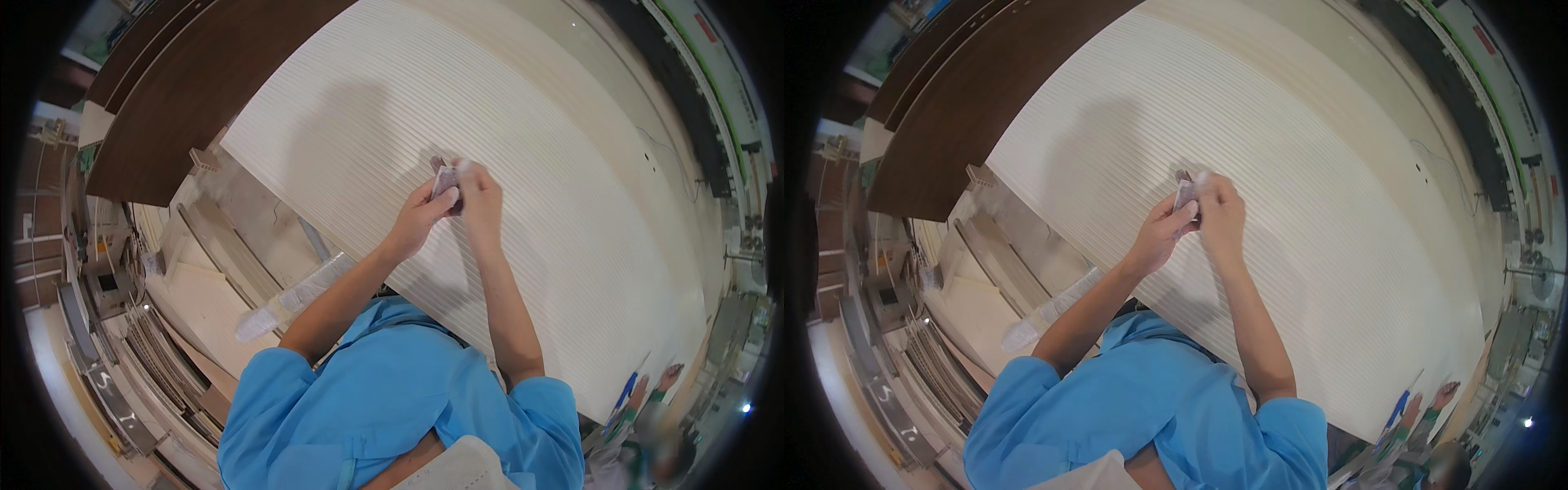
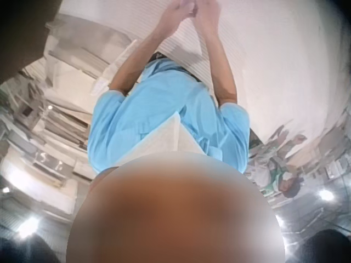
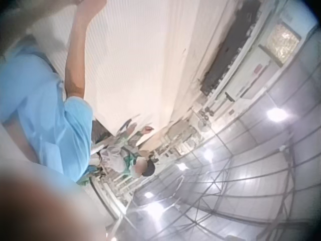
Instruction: The person sands a large white corrugated panel using a sanding block held in the right hand while stabilizing the panel with the left hand. The person moves the sanding block across the panel surface in repeated strokes.
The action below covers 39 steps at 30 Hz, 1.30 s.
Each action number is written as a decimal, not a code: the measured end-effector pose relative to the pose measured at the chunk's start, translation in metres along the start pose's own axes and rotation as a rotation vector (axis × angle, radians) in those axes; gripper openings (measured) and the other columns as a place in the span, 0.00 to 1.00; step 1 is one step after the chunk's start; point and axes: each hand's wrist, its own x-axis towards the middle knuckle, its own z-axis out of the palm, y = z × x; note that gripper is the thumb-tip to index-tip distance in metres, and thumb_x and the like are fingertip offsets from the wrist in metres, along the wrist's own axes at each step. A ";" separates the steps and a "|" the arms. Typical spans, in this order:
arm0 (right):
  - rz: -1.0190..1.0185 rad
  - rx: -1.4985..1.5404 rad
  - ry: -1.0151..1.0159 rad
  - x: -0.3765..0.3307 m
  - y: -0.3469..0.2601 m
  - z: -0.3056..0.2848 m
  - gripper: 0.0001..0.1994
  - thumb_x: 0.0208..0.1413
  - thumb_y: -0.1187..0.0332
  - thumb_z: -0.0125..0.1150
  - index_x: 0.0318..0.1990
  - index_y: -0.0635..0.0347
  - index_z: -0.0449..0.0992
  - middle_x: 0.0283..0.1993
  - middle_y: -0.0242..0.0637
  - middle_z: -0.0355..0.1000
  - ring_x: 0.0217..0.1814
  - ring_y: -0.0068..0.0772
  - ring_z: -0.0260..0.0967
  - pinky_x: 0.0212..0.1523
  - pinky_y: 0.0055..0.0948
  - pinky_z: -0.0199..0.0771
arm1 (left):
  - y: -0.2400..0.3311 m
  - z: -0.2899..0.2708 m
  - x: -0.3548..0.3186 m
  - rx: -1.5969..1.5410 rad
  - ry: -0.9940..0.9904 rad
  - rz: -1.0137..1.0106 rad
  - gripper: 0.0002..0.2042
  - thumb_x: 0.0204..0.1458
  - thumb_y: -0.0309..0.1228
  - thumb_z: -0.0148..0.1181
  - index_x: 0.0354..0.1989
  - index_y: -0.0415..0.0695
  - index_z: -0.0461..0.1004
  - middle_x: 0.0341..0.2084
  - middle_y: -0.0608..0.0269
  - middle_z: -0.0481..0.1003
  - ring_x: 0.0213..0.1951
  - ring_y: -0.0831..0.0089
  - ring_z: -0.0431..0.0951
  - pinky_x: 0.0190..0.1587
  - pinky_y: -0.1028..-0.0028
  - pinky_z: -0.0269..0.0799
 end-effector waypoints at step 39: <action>0.222 0.460 -0.215 -0.069 0.016 -0.053 0.12 0.65 0.63 0.64 0.48 0.61 0.76 0.38 0.30 0.75 0.40 0.22 0.70 0.46 0.27 0.71 | -0.017 0.004 -0.045 -0.202 -0.051 -0.296 0.08 0.61 0.26 0.61 0.35 0.48 0.66 0.41 0.54 0.80 0.43 0.65 0.82 0.48 0.63 0.79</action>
